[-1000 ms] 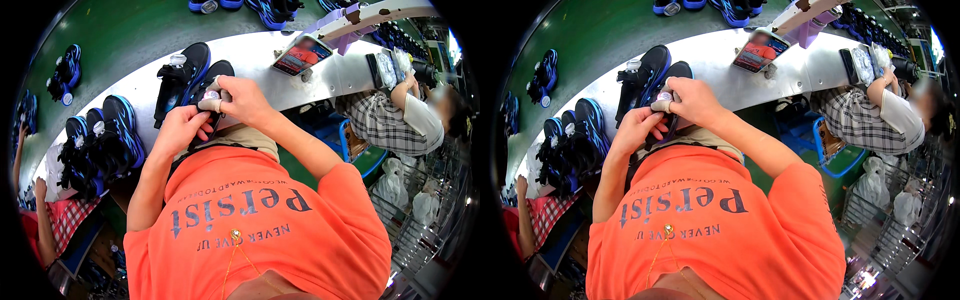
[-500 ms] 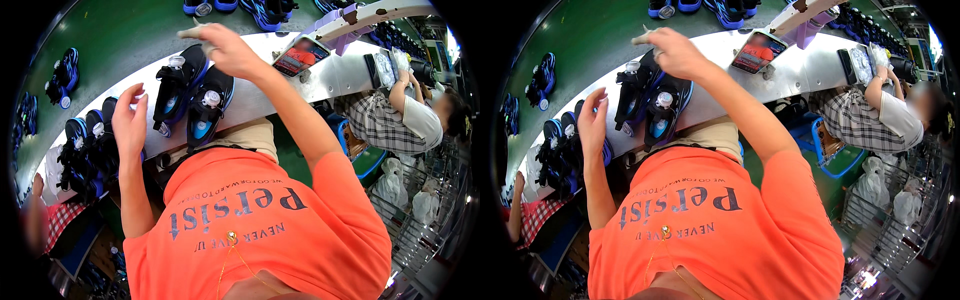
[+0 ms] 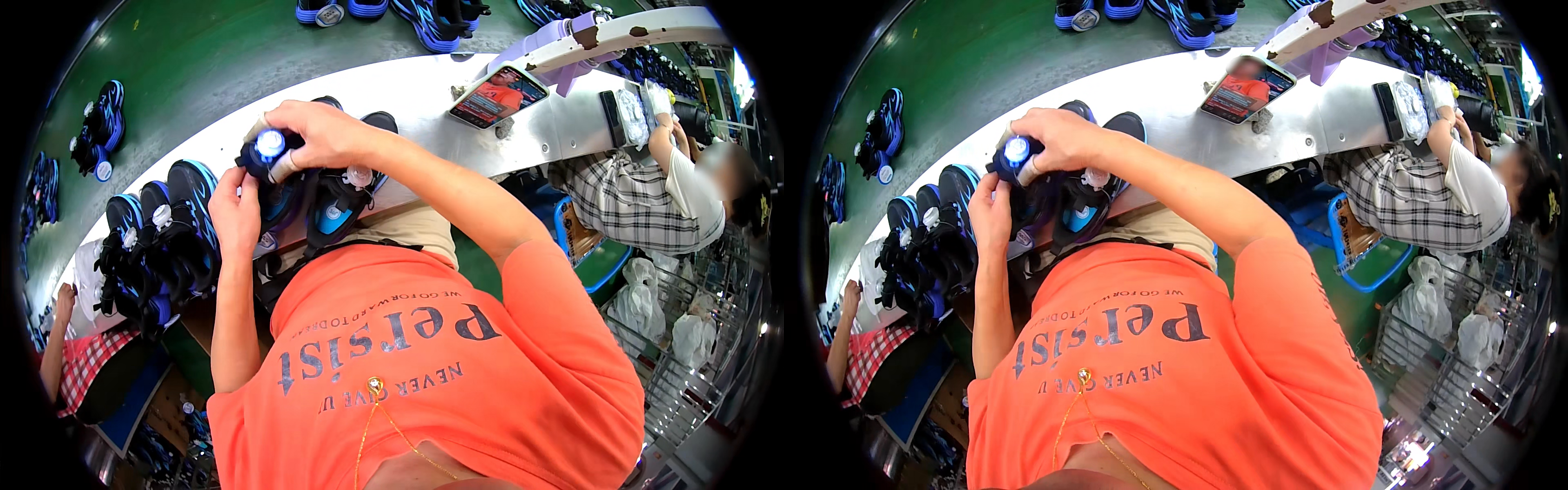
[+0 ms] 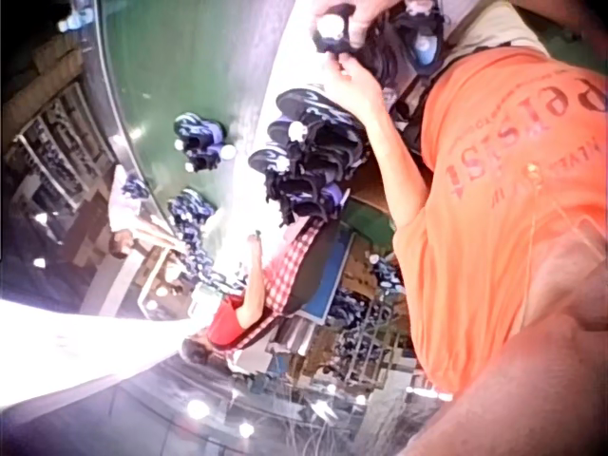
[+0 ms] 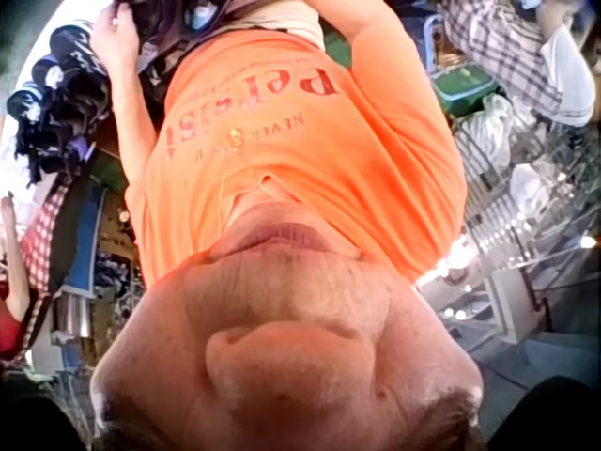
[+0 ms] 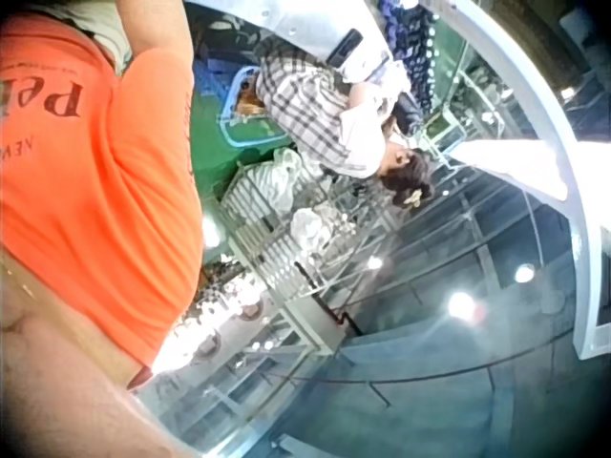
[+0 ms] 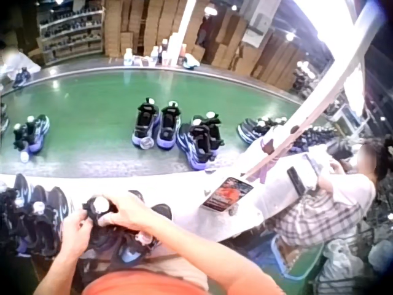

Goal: The person applies a small adhesive component to the tongue of several black and blue athletic shoes using their fingers, then places each completed shoe onto a conveyor belt.

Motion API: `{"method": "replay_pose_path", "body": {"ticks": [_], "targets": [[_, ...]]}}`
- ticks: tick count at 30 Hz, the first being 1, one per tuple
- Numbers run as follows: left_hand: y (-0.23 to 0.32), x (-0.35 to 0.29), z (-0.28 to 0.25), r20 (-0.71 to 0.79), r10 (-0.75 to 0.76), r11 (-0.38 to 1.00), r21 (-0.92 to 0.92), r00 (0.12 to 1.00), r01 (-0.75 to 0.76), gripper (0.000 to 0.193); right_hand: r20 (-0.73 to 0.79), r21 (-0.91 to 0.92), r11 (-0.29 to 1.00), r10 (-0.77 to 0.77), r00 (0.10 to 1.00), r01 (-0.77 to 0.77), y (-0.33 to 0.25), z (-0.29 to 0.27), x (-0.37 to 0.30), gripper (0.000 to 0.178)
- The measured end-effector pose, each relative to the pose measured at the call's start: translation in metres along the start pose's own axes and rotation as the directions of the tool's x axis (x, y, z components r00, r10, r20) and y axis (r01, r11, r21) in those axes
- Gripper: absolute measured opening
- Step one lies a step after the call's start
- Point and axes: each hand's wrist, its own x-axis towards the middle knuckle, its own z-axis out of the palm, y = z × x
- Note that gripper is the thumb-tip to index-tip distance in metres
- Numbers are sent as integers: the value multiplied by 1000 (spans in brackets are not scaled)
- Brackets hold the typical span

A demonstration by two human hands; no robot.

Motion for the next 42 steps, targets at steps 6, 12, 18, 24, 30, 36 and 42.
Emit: {"method": "replay_pose_path", "body": {"ticks": [6, 12, 18, 24, 30, 36, 42], "targets": [[-7, 13, 0, 93, -179, 938, -285, 979, 199, 21, 43, -449, 887, -100, 994, 109, -16, 6, -7, 48], [40, -4, -33, 517, -109, 957, -177, 849, 230, 24, 97, -124, 992, 36, 995, -24, -18, -9, -17, 43], [42, -13, -24, 493, -183, 964, -82, 850, 255, 19, -127, -218, 966, 110, 986, -136, -23, 10, -23, 37], [42, -17, -20, 461, -158, 971, -90, 873, 223, 18, -37, -36, 994, -100, 994, 99, -16, -2, -25, 27], [38, -15, -21, 463, -162, 957, -143, 871, 254, 18, -183, -166, 982, 59, 981, -90, -24, 12, -22, 29], [46, -26, -14, 417, -179, 951, -157, 891, 265, 18, -198, -185, 970, 120, 973, -158, -24, 15, -26, 26], [65, -31, -42, 569, -240, 935, -82, 786, 345, 23, -19, 193, 890, 425, 905, -414, -49, -34, -58, 37]]}}
